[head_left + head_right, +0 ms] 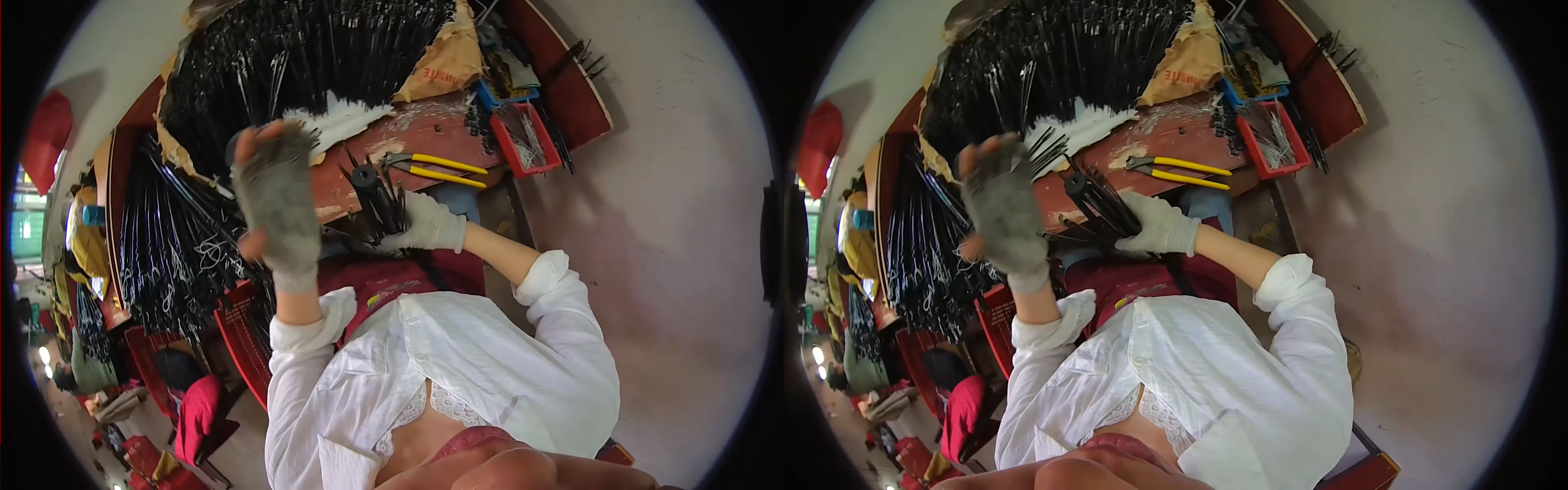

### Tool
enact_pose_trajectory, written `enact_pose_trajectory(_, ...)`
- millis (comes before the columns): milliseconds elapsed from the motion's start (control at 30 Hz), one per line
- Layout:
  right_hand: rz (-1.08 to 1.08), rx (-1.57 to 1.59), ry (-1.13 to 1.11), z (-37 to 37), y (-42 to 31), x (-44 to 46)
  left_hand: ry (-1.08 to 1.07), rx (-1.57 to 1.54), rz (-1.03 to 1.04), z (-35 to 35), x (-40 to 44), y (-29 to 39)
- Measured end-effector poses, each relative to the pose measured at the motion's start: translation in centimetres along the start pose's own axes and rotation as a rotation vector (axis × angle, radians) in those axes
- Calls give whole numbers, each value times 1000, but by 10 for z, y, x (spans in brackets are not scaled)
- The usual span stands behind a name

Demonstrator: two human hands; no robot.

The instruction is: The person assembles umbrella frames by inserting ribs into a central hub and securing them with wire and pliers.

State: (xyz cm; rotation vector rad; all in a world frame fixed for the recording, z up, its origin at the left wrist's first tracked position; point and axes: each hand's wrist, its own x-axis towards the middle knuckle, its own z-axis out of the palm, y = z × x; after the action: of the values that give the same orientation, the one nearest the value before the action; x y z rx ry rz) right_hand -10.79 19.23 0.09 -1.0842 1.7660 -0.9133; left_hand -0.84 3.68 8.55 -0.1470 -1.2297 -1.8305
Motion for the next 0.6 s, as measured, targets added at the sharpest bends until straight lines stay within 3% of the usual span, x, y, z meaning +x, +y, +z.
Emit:
enact_pose_trajectory(67,3,-113,126,0,-7,-6,-156,398,114,12,-9,-4)
enact_pose_trajectory(133,24,-291,109,4,-11,-4,-197,427,-350,16,-37,-14)
enact_pose_trajectory(167,-15,-351,43,0,-5,-3,-92,445,-574,16,-43,-18)
enact_pose_trajectory(200,-56,-409,-21,-6,-1,-1,-101,437,-572,9,-49,-27)
enact_pose_trajectory(267,-364,-335,303,-55,0,-7,8,467,-483,-12,-72,-49)
enact_pose_trajectory(300,-353,-449,546,-86,28,4,9,465,-485,-21,-83,-57)
enact_pose_trajectory(333,-139,-409,775,-124,19,-1,29,491,-479,-28,-93,-64)
enact_pose_trajectory(367,-66,-537,942,-164,37,5,50,517,-470,-34,-101,-68)
enact_pose_trajectory(400,137,-799,915,-198,44,8,23,566,-491,-38,-105,-67)
enact_pose_trajectory(467,456,-976,469,-253,73,26,-26,514,-485,-35,-105,-65)
enact_pose_trajectory(600,513,-1216,211,-269,107,62,-29,495,-566,-23,-95,-60)
